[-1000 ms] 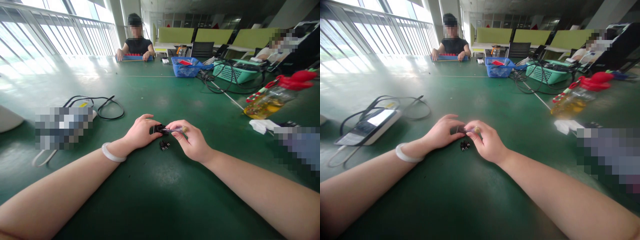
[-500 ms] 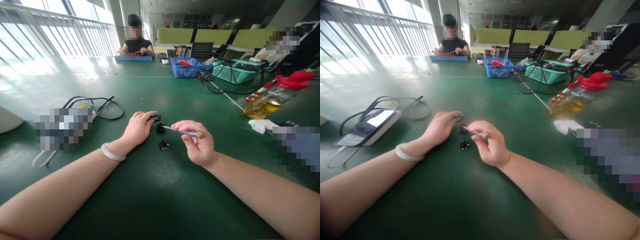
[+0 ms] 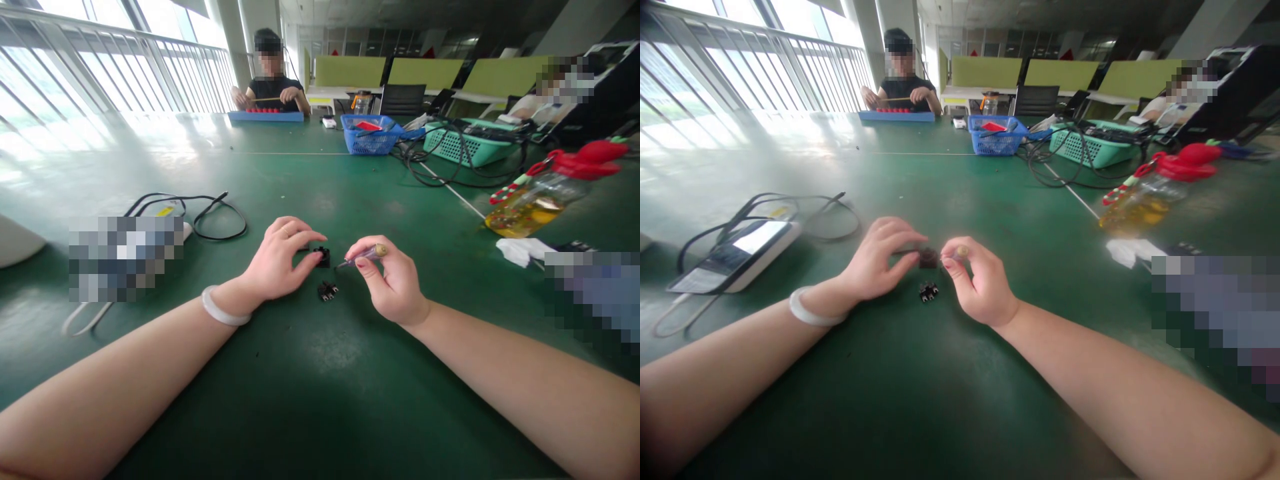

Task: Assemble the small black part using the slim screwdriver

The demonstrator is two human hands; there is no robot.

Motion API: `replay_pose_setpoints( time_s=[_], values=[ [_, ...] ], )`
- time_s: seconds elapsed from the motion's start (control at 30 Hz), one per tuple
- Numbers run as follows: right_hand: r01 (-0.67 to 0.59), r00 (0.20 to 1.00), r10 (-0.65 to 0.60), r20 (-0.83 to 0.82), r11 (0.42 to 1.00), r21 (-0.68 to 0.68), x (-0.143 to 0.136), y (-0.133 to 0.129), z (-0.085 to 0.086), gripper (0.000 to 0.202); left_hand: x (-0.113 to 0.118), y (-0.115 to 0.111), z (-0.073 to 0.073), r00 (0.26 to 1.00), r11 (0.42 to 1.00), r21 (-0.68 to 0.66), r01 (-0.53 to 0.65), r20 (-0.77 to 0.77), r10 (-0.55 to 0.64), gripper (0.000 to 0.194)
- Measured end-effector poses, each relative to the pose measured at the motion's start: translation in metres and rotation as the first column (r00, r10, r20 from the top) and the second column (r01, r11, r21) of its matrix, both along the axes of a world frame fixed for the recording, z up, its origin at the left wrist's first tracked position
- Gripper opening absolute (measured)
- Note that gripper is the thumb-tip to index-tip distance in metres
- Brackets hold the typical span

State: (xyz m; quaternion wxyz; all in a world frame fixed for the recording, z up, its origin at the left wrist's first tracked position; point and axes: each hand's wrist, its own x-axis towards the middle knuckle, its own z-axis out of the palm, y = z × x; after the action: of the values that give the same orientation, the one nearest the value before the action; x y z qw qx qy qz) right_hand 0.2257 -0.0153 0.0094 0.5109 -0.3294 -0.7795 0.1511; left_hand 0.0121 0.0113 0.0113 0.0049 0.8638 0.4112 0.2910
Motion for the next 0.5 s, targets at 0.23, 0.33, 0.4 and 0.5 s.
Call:
replay_pose_setpoints(
  time_s=[0.23,0.33,0.4,0.5],
  values=[
    [0.004,1.0,-0.004,0.012,1.0,-0.006,-0.0001,0.0,-0.0005,0.007,0.0025,-0.0051,0.0066,0.846,0.861,-0.177,0.476,-0.173,-0.504,0.036],
    [0.003,1.0,-0.002,0.01,1.0,-0.013,0.0004,-0.0003,-0.0006,0.007,0.0019,-0.0034,0.0036,0.872,0.875,-0.183,0.449,-0.126,-0.474,0.032],
    [0.003,1.0,-0.002,0.008,1.0,-0.018,0.0005,-0.0003,-0.0006,0.007,0.001,-0.002,0.002,0.915,0.907,-0.165,0.388,-0.044,-0.4,0.032],
    [-0.001,1.0,0.001,0.006,1.0,-0.023,0.0002,0.0,-0.0006,0.007,-0.0008,0.0018,-0.0016,0.978,0.972,-0.133,0.194,0.097,-0.182,0.029]
  ],
)
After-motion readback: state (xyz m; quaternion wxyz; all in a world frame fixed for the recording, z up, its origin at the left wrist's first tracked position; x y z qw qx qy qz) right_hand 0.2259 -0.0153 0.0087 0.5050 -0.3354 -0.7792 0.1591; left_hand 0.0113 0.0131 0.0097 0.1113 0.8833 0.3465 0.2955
